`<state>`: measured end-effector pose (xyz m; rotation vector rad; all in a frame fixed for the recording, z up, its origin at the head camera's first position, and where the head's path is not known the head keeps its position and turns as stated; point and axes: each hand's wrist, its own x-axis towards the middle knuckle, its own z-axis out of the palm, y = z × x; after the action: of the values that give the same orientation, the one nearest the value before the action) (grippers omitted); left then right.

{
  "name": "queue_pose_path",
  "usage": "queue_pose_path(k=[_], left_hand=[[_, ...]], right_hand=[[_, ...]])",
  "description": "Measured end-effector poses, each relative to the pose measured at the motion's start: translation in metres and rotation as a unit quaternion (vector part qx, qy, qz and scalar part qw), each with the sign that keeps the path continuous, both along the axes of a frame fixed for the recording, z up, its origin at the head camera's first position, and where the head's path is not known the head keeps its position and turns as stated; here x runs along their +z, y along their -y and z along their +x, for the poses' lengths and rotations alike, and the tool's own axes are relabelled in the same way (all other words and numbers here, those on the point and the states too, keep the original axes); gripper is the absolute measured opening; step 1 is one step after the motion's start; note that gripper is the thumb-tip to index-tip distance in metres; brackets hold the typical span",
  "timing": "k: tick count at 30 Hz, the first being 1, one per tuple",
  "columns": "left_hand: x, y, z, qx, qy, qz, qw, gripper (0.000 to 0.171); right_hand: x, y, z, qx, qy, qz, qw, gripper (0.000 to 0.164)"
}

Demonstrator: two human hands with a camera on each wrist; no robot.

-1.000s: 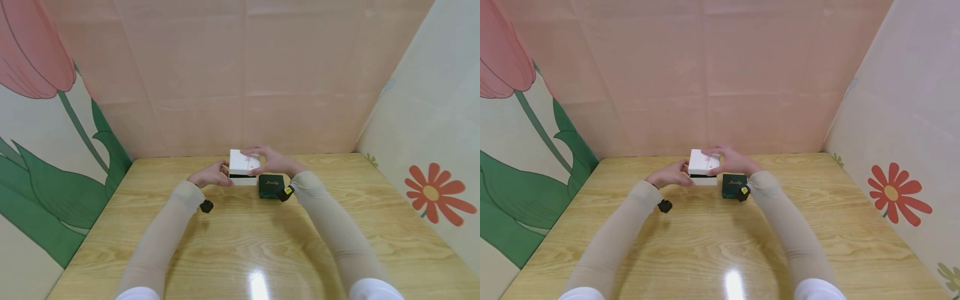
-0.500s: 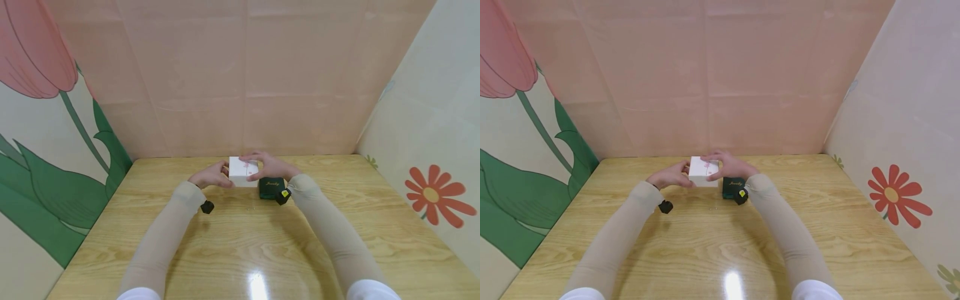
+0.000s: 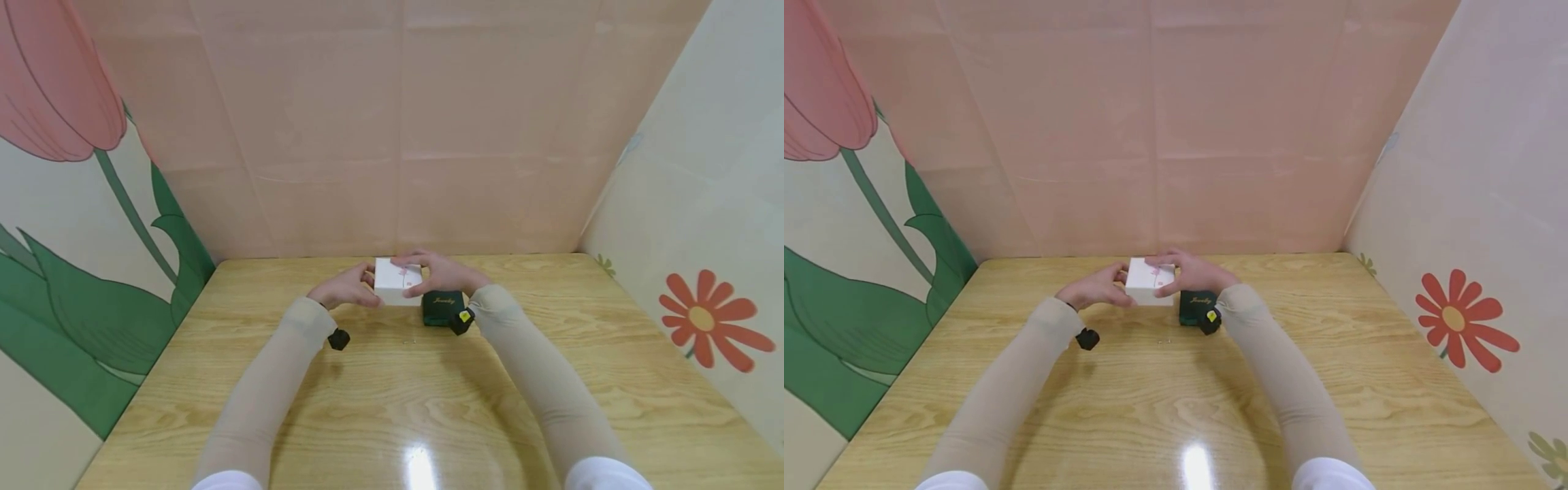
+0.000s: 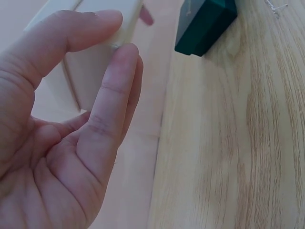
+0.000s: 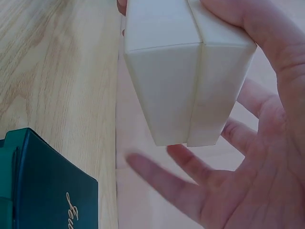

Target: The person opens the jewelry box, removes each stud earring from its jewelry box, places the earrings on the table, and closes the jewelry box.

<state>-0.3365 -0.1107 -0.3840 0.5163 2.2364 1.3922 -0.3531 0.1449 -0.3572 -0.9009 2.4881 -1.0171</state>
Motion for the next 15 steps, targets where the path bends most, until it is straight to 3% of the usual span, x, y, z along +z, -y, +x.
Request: queue_pose_path(k=[11,15], left_hand=[[-0.0012,-0.0012,0.0039,-0.013,0.011,-0.012,0.9998,0.074],[-0.0008,-0.0011,0.0026,-0.023,0.022,-0.013,0.9994,0.084]], right_hand=[[-0.0066,-0.0004,-0.0005,0.002,-0.008,0.012,1.000,0.077],[-0.0079,-0.0013,-0.0022,0.002,-0.004,0.010,1.000,0.077]])
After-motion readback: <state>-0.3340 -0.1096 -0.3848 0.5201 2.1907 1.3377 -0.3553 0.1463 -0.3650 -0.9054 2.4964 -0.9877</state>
